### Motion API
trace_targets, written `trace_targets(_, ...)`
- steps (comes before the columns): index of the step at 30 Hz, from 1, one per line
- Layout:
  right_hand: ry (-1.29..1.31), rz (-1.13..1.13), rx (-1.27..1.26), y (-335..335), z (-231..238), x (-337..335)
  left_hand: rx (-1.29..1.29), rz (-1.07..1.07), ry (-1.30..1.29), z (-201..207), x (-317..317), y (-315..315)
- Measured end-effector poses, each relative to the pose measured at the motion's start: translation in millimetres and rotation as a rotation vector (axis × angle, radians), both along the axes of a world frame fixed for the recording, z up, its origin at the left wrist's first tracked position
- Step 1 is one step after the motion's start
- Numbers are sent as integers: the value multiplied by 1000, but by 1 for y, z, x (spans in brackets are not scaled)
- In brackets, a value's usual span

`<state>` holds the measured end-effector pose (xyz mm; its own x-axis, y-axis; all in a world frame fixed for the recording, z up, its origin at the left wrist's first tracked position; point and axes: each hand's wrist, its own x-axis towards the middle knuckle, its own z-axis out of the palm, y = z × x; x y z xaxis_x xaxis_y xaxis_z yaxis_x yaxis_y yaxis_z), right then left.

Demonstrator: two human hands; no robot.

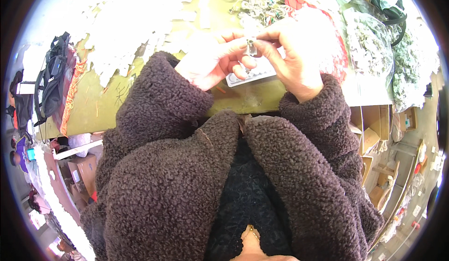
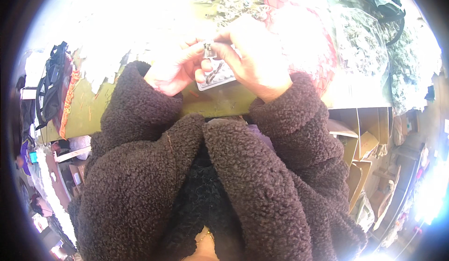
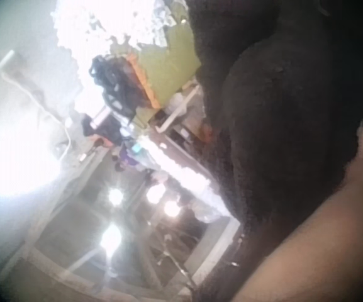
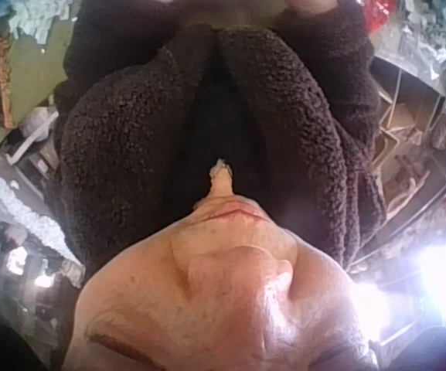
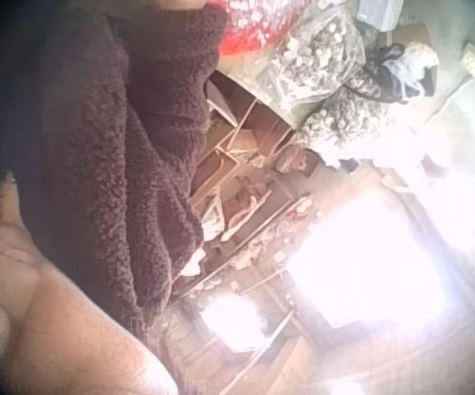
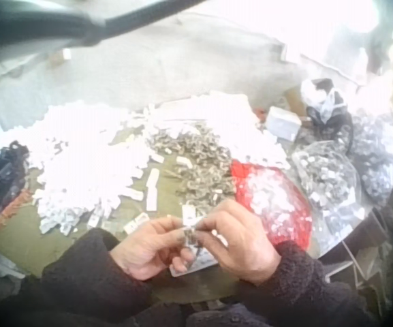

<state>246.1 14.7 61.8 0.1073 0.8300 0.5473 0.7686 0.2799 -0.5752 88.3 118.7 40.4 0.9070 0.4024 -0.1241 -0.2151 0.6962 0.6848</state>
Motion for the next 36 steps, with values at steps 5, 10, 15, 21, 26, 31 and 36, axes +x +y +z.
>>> trace_targets(5, 201, 69, -62, 1, -3, -5, -13, -48, 3, -3, -1, 1)
trace_targets(10, -146, -8, 110, 3, -4, -10, -90, 14, -12, -8, -1, 1)
trace_targets(15, -217, 35, 218, 2, -7, -4, -29, 100, -90, -12, -2, 7)
trace_targets(21, -107, -185, -114, -2, -22, 24, -114, 120, -78, -18, -3, 14)
trace_targets(26, -251, -93, -142, -9, -35, 25, -46, 80, -95, -22, -2, 17)
trace_targets(31, -434, -78, -75, -11, -29, 27, -23, 111, -33, -19, -1, 16)
trace_targets(36, 102, -73, -204, -10, -16, 21, 23, 116, 61, -10, 3, 5)
